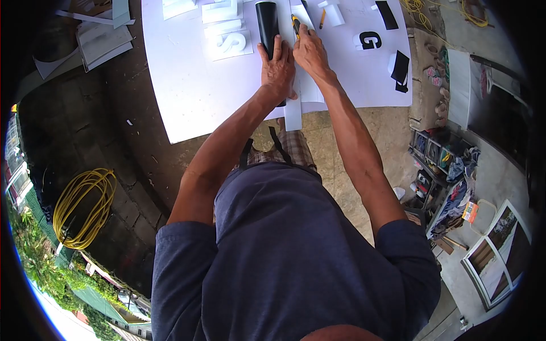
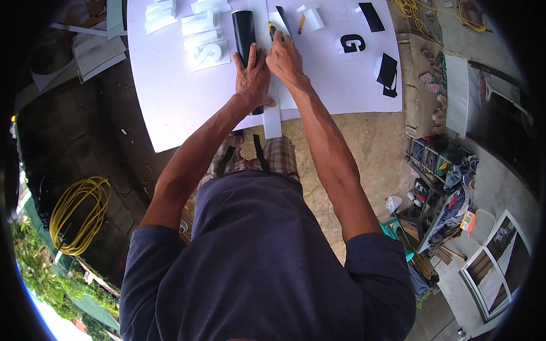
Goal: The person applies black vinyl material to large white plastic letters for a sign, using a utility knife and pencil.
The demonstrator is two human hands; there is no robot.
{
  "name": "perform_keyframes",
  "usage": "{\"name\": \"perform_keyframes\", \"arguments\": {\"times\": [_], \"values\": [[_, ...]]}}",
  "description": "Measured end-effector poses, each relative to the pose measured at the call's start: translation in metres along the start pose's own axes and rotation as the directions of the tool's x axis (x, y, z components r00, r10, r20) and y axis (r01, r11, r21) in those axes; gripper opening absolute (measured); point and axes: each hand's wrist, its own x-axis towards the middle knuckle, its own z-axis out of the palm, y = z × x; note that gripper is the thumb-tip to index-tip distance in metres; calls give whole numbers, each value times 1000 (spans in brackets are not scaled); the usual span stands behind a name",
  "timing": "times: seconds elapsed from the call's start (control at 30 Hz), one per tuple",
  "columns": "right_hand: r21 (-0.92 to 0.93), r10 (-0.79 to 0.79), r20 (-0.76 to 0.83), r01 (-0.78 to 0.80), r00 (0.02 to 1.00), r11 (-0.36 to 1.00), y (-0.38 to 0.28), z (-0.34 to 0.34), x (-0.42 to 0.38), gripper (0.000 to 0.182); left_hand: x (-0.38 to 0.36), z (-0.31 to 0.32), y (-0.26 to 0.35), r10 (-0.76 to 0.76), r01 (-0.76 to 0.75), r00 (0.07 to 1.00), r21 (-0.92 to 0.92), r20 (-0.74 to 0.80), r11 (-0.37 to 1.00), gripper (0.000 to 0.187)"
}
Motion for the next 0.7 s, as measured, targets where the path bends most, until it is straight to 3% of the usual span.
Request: {"name": "perform_keyframes", "arguments": {"times": [0.57, 0.7], "values": [[60, 56, 80, -61, 995, 996, -4, -13, -101, 54, 2, 9, 2, 4, 0, 999, 87, -51, 996, 131], [64, 115, 143, -126, 983, 990, -15, -24, -123, 56, 2, 6, 4, -15, 15, 1000, 57, 0, 998, 133]]}}
